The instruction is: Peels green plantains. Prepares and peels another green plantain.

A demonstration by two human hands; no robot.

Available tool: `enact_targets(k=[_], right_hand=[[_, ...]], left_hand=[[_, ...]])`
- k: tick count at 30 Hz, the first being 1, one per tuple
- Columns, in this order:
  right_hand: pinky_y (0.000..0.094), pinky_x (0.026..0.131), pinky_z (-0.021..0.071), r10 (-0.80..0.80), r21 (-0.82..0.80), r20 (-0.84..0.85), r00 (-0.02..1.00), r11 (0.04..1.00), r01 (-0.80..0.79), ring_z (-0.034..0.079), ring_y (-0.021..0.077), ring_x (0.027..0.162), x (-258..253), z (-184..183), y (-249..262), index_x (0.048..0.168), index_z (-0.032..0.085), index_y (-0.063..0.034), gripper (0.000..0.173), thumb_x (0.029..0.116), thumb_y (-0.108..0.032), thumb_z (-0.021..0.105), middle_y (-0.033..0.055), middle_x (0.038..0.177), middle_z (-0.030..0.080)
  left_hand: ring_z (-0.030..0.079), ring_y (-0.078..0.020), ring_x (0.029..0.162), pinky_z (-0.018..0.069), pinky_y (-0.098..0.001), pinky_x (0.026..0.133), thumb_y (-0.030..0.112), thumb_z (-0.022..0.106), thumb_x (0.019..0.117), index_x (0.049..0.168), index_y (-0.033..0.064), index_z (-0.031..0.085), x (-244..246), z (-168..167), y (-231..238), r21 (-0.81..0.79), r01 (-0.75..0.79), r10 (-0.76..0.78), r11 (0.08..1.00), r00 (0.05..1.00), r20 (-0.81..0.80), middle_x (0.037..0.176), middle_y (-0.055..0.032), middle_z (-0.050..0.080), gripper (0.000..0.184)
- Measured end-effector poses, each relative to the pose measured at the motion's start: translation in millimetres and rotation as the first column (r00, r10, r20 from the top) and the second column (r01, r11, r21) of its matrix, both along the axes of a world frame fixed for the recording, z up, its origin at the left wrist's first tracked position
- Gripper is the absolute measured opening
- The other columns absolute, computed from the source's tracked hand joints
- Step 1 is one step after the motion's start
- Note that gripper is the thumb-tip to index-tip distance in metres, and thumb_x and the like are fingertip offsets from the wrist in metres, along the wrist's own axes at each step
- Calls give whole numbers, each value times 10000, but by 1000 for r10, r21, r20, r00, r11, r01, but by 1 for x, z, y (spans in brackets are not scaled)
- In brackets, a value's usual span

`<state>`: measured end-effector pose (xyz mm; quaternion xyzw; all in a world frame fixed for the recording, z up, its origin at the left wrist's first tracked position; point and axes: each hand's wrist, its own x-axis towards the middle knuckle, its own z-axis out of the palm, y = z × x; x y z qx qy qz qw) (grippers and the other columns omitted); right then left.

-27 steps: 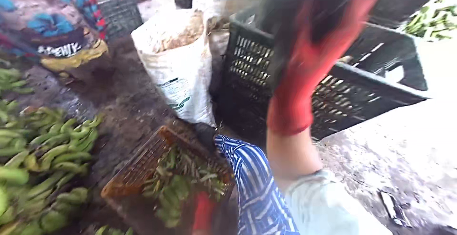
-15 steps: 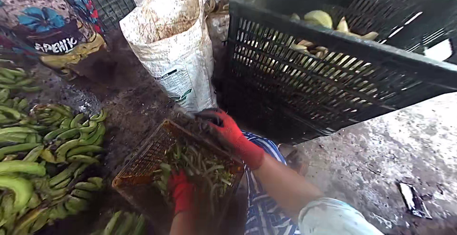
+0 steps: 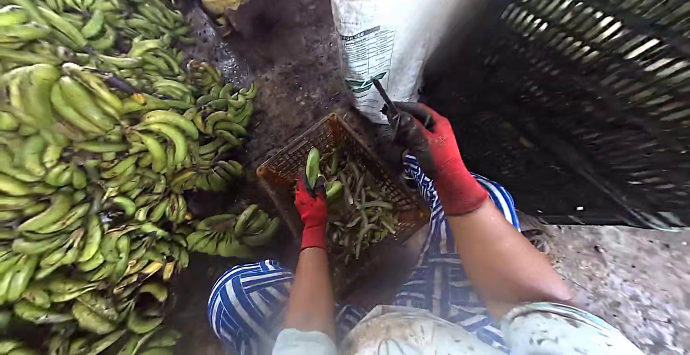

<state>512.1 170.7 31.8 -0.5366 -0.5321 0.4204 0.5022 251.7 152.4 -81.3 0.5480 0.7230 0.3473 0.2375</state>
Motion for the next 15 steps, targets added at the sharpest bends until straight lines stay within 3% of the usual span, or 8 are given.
enact_targets(k=[2,5,7,9,10,11,13,15], right_hand=[[256,629,529,6,19,-25,1000,1000,-6,602,72,706,-2,1,2,1356,628,-214,353,1050,-369,546,3,983,685],[239,709,559,-15,38,-55,998,999,17,636,38,765,-10,1,12,1313,660,-159,351,1025,-345,583,-32,1002,702],[246,690,551,-27,1,-109,994,1000,28,634,54,759,-12,-1,14,1290,669,-137,339,1022,-327,590,-23,981,700],[246,676,559,-36,-57,-215,976,998,25,639,72,757,-10,-2,10,1292,654,-138,327,1028,-316,581,-12,978,696],[245,653,558,-55,-94,-259,964,995,32,639,77,739,-10,-3,8,1298,645,-152,328,1033,-333,580,-7,972,696],[242,628,550,-66,-120,-289,955,992,32,634,75,718,-10,-5,6,1310,636,-180,340,1034,-369,574,-11,962,696],[257,600,550,-88,-139,-366,927,990,39,628,89,697,-16,-11,3,1323,614,-197,374,1032,-424,555,-2,959,687],[328,641,583,-87,-117,-416,905,992,42,651,146,740,-34,-18,-4,1337,577,-153,430,1054,-464,484,42,968,681]], left_hand=[[567,-305,1299,423,-433,1134,222,654,970,1460,-52,466,-1,4,-8,203,-79,50,976,988,143,1388,-258,575,592],[567,-255,1295,433,-383,1125,175,673,940,1445,-73,467,-8,-2,-10,295,-173,87,940,955,284,1398,-248,568,599],[657,-163,1068,541,-336,960,196,658,971,1424,-34,488,-10,3,2,241,-310,180,920,878,443,1244,-168,650,535],[601,-93,656,550,-261,608,196,571,1029,1341,44,530,-6,18,15,187,-427,175,885,676,716,907,-56,635,350],[557,-57,538,522,-218,498,217,483,1066,1222,117,548,-3,28,19,193,-437,49,879,484,874,784,5,601,196],[580,-42,506,539,-205,466,303,432,1075,1097,172,586,-2,38,23,239,-408,-137,881,263,955,741,39,624,203],[671,-84,729,607,-272,663,461,522,1029,1135,203,620,-1,62,25,408,-303,-403,861,81,911,914,33,675,296],[669,-171,1072,580,-410,921,424,658,966,1326,231,573,-11,76,27,482,-204,-461,852,143,876,1215,-8,673,418]])
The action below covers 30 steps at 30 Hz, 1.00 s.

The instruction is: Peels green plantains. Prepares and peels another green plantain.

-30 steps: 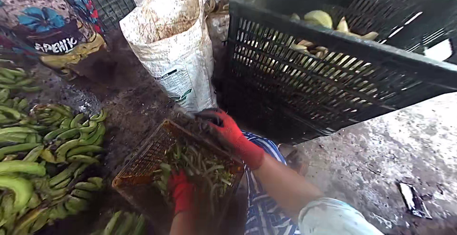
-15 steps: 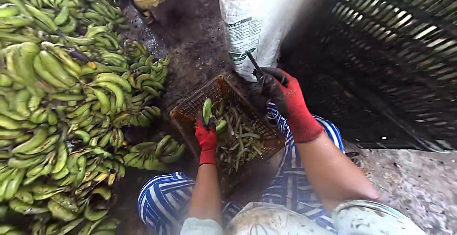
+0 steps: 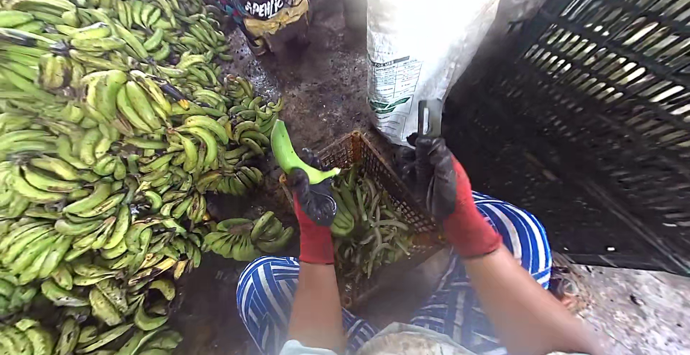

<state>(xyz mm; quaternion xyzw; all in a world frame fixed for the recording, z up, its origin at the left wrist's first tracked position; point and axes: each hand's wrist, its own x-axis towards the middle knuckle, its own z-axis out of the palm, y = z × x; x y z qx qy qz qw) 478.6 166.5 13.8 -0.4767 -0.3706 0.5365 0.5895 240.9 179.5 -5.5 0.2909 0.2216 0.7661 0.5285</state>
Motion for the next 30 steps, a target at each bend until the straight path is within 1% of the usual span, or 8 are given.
enact_targets(k=[6,12,15,18,20,23,26,30], right_hand=[[400,752,622,258,-293,352,899,943,-156,718,193,842,-67,-29,-67,1377,520,-3,450,1095,-325,380,117,1031,701],[229,691,611,-29,626,257,966,767,-143,683,12,812,-73,33,-72,1316,615,-144,449,1068,-485,460,-58,999,723],[432,816,580,289,24,618,731,923,-385,696,203,856,-62,10,-72,1273,616,12,408,1077,-300,444,134,986,712],[470,850,572,661,-422,490,568,750,-510,694,253,910,-55,-12,-61,1352,587,-27,429,1103,-319,396,165,1061,695],[452,777,597,540,-258,562,627,834,-487,697,228,852,-40,5,-48,1327,612,-24,423,1091,-299,394,146,1018,703],[489,944,535,61,234,843,534,852,-468,683,227,1084,-14,40,3,1358,654,-133,517,1067,-457,375,95,1192,714],[623,961,410,-225,482,851,475,694,-535,626,347,1130,-8,44,23,1330,692,-231,485,993,-522,502,141,1224,685],[666,869,460,-300,504,830,470,765,-402,659,406,1051,-23,32,12,1212,748,-184,381,949,-415,598,180,1160,703]], left_hand=[[669,-89,919,585,-293,805,94,694,918,1350,111,517,-1,55,-29,-204,-296,144,933,828,-542,1074,-10,678,467],[670,-40,996,586,-263,873,137,745,904,1318,67,544,6,39,-53,24,-257,207,966,719,-664,1093,51,692,466],[676,-35,861,593,-241,771,81,748,872,1265,126,576,-4,45,-59,-86,-160,91,983,845,-526,993,53,705,431],[665,-69,673,588,-257,634,193,727,884,1107,174,653,-25,58,-45,-153,163,-197,975,951,-240,837,16,706,236],[702,-135,870,609,-328,788,432,683,945,1219,192,650,-29,63,-33,-100,356,-367,929,923,-119,1057,-16,711,366],[664,-74,685,579,-230,564,588,448,1021,1270,224,622,-16,79,-15,-270,313,-360,911,921,-148,970,3,689,474],[673,-83,753,592,-275,647,560,375,1054,1238,209,625,-11,79,-3,-356,178,-280,918,924,-261,931,2,689,468],[668,-69,802,588,-257,719,348,343,1093,1255,129,589,5,65,-13,-353,155,-280,923,899,-337,934,1,675,367]])
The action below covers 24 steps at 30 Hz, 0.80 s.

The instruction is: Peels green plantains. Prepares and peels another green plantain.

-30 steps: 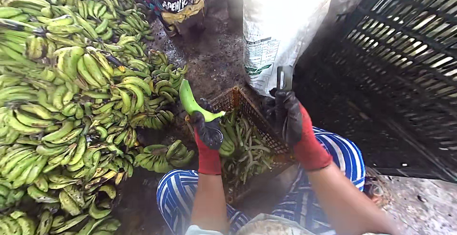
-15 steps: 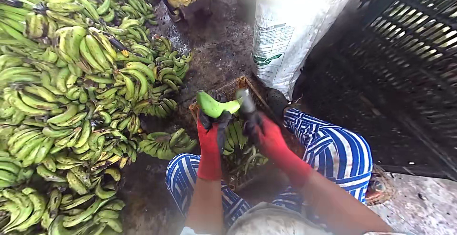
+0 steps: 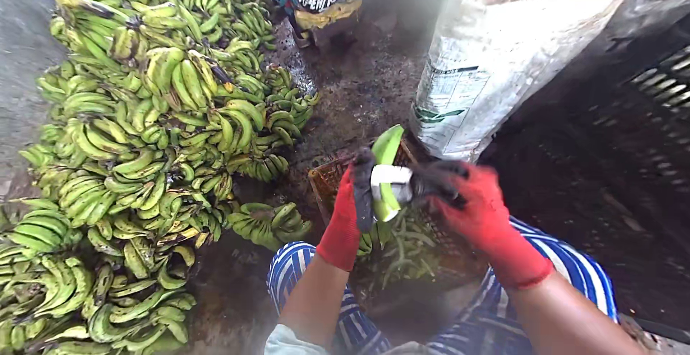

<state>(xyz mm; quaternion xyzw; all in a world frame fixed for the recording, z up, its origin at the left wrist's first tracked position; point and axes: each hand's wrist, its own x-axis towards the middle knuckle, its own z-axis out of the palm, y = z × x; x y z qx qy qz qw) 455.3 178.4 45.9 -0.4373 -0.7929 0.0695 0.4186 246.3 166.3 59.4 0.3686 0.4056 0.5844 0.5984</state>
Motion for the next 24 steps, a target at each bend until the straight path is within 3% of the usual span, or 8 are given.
enact_targets(k=[3,5,7,11,14,17,21,24], right_hand=[[767,895,375,-314,-26,69,947,948,317,574,575,1111,7,7,31,1318,669,-90,465,981,-401,591,334,1285,590],[736,916,381,-347,-98,58,936,931,351,560,536,1149,11,13,39,1407,609,-118,544,1010,-482,536,304,1345,554],[706,860,435,-207,-107,1,978,973,206,611,479,1083,-1,9,21,1343,658,-121,528,971,-481,554,260,1274,615],[591,913,450,67,-128,-102,993,989,-80,643,303,1060,-23,-7,-20,1273,726,-265,461,955,-566,581,107,1158,699],[653,872,448,-111,23,-45,993,993,112,641,431,1049,-13,-2,8,1259,723,-136,456,962,-467,620,223,1184,678],[656,913,407,-285,-9,5,959,959,285,600,442,1109,0,6,33,1388,643,-176,519,988,-501,587,229,1274,618],[668,910,423,-198,2,0,980,980,198,615,439,1097,-16,1,-1,1346,676,-171,498,961,-475,594,225,1240,647],[560,931,403,-65,125,-43,997,990,70,635,336,1053,-25,-5,-18,1255,724,-218,439,968,-529,606,165,1151,690]], left_hand=[[684,-99,784,596,-274,681,348,430,1061,1290,153,569,5,-11,-13,-39,137,-129,990,979,159,957,-16,684,331],[692,-124,752,606,-296,639,378,517,1019,1335,186,545,2,-8,-9,-29,88,-82,996,985,153,978,-29,690,372],[692,-139,731,612,-309,623,416,490,1041,1296,168,552,-5,-6,0,-14,-57,58,998,994,96,964,-49,689,361],[644,-39,1030,562,-270,877,415,442,1065,1485,236,440,-5,0,-2,129,-271,289,954,946,-151,1221,39,649,456],[661,-45,859,580,-250,751,210,452,1039,1391,175,507,-3,-6,-10,47,64,-58,997,993,-106,1038,31,675,359],[678,-91,861,594,-286,763,236,415,1060,1448,178,496,1,-19,-6,-60,267,-270,962,962,-46,1070,-19,683,401],[674,-68,830,592,-289,717,403,412,1084,1279,209,582,18,-5,3,62,-236,240,970,969,-60,983,24,680,323],[567,-167,1214,491,-367,1020,142,514,1037,1448,16,456,25,3,0,399,-526,655,751,672,-346,1352,-139,565,433]])
